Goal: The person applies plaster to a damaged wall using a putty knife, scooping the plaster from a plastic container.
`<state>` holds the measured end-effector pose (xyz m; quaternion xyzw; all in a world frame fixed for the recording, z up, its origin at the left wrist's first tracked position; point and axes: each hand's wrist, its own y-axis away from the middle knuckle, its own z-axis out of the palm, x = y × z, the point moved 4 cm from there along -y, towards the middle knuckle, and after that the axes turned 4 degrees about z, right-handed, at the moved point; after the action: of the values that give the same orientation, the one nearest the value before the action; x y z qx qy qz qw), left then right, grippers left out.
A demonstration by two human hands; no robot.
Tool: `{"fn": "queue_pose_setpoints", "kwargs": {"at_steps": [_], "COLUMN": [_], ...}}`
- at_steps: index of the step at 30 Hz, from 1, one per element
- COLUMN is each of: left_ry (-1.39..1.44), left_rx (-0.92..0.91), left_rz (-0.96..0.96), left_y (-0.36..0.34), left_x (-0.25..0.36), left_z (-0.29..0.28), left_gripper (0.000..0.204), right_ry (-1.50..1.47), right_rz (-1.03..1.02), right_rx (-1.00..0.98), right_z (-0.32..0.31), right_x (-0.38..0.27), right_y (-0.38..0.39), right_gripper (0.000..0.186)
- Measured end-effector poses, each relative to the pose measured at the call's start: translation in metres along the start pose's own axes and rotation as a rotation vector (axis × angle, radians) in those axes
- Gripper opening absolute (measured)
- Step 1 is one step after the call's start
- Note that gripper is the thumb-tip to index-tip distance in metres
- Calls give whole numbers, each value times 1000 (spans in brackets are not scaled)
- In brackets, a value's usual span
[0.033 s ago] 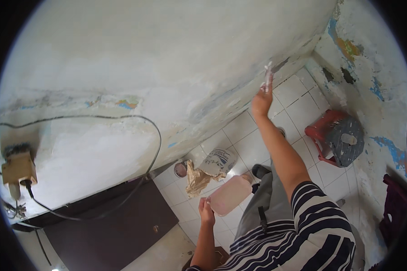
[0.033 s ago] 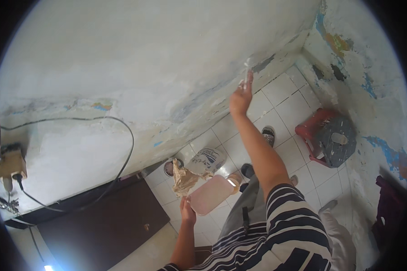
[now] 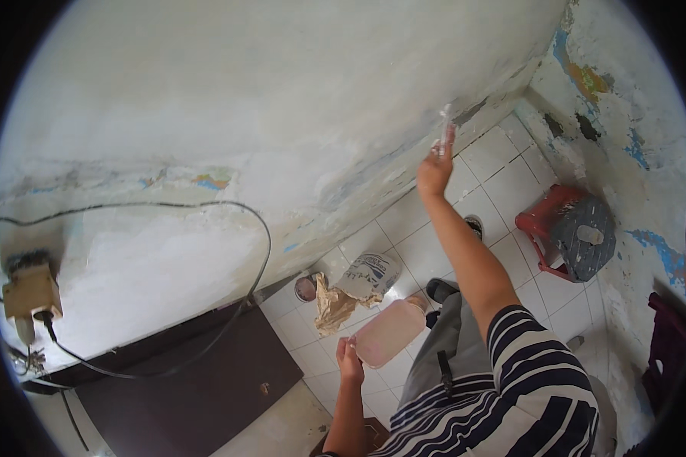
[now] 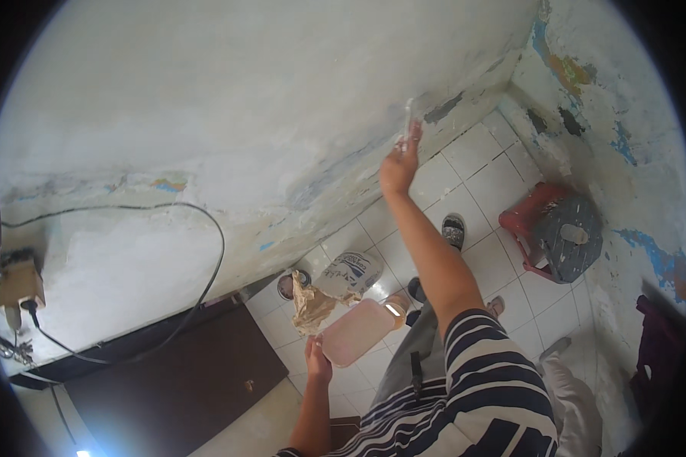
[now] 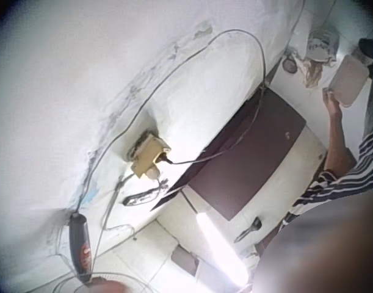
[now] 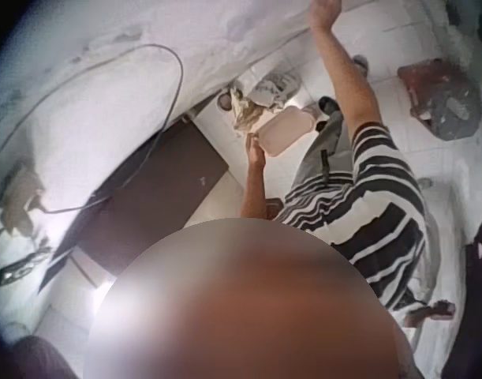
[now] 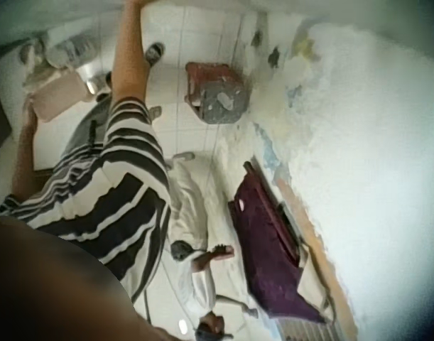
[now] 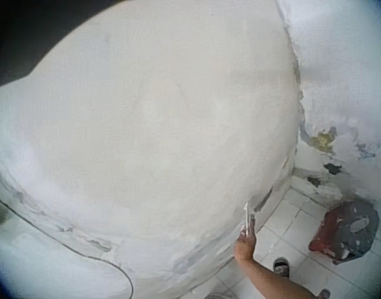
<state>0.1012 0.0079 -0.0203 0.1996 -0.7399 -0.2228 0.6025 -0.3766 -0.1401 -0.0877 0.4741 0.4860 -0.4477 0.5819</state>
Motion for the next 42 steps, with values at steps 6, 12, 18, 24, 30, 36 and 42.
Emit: {"fn": "queue_pose_setpoints", "kwargs": {"at_steps": [6, 12, 18, 24, 30, 36, 42], "left_ry": [-38, -99, -8, -57, -7, -88, -121], "left_rx": [94, 69, 124, 129, 112, 159, 157], "left_rz": [-100, -154, -91, -108, -26, -2, 206], "left_y": [2, 0, -9, -8, -13, -9, -6], "left_x": [-20, -27, -22, -15, -10, -25, 8], "left_z": [-17, -34, -23, -16, -16, -29, -47], "left_gripper": [20, 13, 16, 13, 15, 16, 19], "right_ry": [153, 25, 144, 120, -25, 22, 116], "right_rz": [-120, 50, -61, 55, -106, -95, -178], "right_rx": [-96, -188, -33, -459, 96, -382, -17], "right_z": [61, 20, 49, 36, 11, 55, 11], "right_x": [34, 61, 14, 45, 17, 32, -2], "right_y": [67, 108, 19, 170, 7, 152, 48], "right_gripper": [64, 71, 64, 71, 71, 68, 65]}}
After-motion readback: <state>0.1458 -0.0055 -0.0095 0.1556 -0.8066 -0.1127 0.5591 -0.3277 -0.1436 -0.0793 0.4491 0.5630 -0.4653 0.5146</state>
